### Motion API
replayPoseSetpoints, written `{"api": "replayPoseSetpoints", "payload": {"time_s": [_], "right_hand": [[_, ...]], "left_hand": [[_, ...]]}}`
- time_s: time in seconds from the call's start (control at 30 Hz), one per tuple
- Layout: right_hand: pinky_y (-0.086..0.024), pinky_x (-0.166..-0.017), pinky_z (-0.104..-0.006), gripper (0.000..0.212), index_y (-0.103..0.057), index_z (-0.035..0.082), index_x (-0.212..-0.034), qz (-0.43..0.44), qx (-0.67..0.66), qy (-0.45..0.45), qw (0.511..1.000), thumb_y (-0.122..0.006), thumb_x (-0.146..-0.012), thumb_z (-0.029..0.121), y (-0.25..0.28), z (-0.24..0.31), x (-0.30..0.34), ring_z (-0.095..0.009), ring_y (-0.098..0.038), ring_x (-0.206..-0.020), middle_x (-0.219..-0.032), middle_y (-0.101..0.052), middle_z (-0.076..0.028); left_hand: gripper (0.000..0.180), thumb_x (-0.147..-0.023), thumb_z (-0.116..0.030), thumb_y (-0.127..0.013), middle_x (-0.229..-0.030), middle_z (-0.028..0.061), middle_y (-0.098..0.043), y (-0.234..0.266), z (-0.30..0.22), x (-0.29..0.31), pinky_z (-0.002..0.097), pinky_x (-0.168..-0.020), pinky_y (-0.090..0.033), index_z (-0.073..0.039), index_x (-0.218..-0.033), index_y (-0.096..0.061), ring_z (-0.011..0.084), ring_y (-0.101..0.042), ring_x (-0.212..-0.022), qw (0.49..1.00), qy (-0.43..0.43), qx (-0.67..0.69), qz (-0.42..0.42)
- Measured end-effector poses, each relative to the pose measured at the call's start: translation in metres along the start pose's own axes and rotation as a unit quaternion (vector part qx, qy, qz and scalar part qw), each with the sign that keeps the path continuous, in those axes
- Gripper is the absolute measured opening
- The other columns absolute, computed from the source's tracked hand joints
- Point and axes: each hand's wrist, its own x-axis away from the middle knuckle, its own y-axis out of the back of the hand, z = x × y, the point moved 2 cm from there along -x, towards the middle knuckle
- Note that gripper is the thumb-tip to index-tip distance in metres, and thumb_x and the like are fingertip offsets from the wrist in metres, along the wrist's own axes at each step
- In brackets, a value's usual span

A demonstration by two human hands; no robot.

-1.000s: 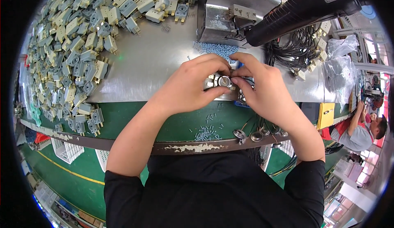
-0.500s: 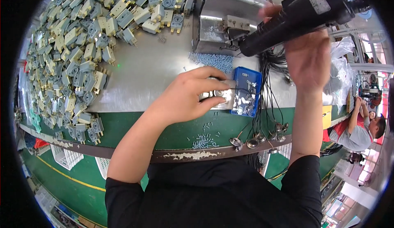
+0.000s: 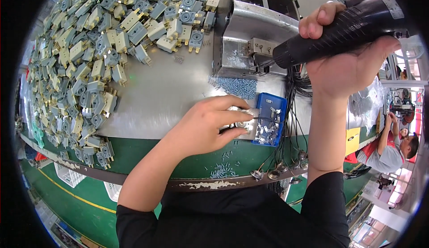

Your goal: Assembling small components using an electric screwdriver at a factory workstation.

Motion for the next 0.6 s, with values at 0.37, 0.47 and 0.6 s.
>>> {"api": "replayPoseSetpoints", "payload": {"time_s": [0.37,0.47,0.6], "right_hand": [[-0.051,-0.057,-0.0339,0.083,-0.049,0.001,-0.134,-0.024,0.018,-0.024,0.999,-0.033,-0.104,0.077,-0.001,-0.010,-0.002,-0.018,-0.056,-0.056,-0.073,-0.055,-0.008],[-0.051,-0.056,-0.0340,0.084,-0.049,0.001,-0.134,-0.076,0.012,-0.072,0.994,-0.033,-0.103,0.077,-0.026,-0.001,0.008,-0.018,-0.056,-0.055,-0.073,-0.055,-0.008],[-0.049,-0.074,-0.0394,0.102,-0.042,0.002,-0.144,0.230,-0.166,-0.020,0.959,-0.031,-0.093,0.090,0.033,-0.031,-0.022,-0.023,-0.059,-0.077,-0.096,-0.058,-0.014]], "left_hand": [[0.035,-0.077,-0.008,-0.088,-0.117,0.0119,-0.074,0.001,0.001,-0.003,0.0393,-0.083,-0.059,-0.007,-0.110,-0.080,0.0308,-0.074,-0.099,1.000,-0.005,0.004,-0.006],[0.034,-0.076,-0.008,-0.088,-0.117,0.0121,-0.074,0.002,0.003,-0.002,0.0393,-0.083,-0.059,-0.007,-0.110,-0.080,0.0306,-0.074,-0.100,1.000,-0.006,0.005,-0.007],[0.035,-0.077,-0.008,-0.087,-0.117,0.0122,-0.074,0.003,-0.001,-0.002,0.0393,-0.084,-0.059,-0.007,-0.110,-0.079,0.0308,-0.074,-0.100,1.000,-0.003,0.005,-0.004]]}}
